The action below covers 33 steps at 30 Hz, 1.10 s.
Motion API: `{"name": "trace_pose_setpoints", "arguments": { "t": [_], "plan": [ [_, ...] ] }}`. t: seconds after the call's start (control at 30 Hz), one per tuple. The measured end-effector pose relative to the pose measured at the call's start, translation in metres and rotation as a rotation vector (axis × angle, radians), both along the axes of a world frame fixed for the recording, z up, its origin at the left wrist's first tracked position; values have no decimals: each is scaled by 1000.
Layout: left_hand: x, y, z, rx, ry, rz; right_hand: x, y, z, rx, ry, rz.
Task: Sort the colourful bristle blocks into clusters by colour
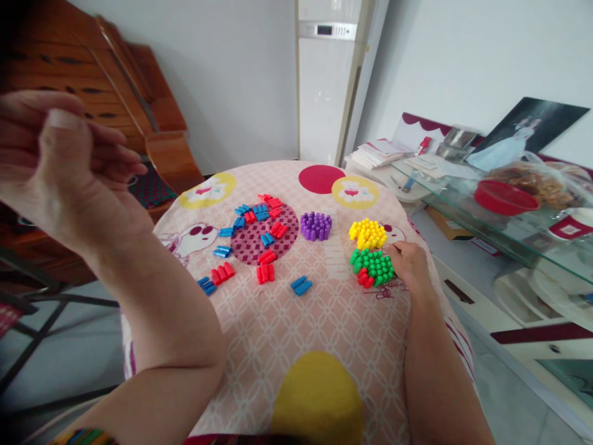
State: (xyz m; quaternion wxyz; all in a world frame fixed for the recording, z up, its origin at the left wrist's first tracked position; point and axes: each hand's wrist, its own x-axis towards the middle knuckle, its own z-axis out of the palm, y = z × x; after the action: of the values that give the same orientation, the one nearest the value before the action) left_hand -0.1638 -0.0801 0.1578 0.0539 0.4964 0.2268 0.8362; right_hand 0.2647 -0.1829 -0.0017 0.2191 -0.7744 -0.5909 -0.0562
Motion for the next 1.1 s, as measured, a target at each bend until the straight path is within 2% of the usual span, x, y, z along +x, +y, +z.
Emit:
{"name": "trace_pose_setpoints", "arguments": {
  "t": [0.1, 0.2, 0.27, 0.37, 0.43, 0.5, 0.57, 0.67, 0.77, 0.83, 0.97, 1.1],
  "plan": [
    [12, -15, 7, -35, 27, -58, -3, 0, 2, -3, 17, -18],
    [31, -22, 6, -236, 192, -151, -5, 1, 3, -17, 16, -23],
    [48, -24, -2, -350, 356, -240, -6, 2, 3, -22, 4, -25],
    [75, -26, -31, -475, 718, -302, -7, 3, 5, -28, -10, -24],
    [92, -30, -60, -513, 1018, -322, -11, 1, 10, -2, -22, -40],
    [104, -34, -90, -534, 1241, -403, -20, -1, 17, 95, -31, -88],
    [111, -37, -115, -556, 1369, -465, -33, -5, 26, 244, -2, -122],
    [115, -37, -135, -593, 1418, -515, -52, -9, 36, 375, 103, -58],
    [118, -39, -141, -605, 1372, -556, -58, -8, 38, 395, 157, 3],
    [123, -43, -141, -555, 1364, -602, -51, -6, 35, 408, 175, -21],
    [148, -59, -138, -315, 1405, -680, -34, -3, 27, 448, 214, -107],
    [174, -75, -135, -144, 1518, -639, -27, 0, 22, 507, 217, -62]
  ]
}}
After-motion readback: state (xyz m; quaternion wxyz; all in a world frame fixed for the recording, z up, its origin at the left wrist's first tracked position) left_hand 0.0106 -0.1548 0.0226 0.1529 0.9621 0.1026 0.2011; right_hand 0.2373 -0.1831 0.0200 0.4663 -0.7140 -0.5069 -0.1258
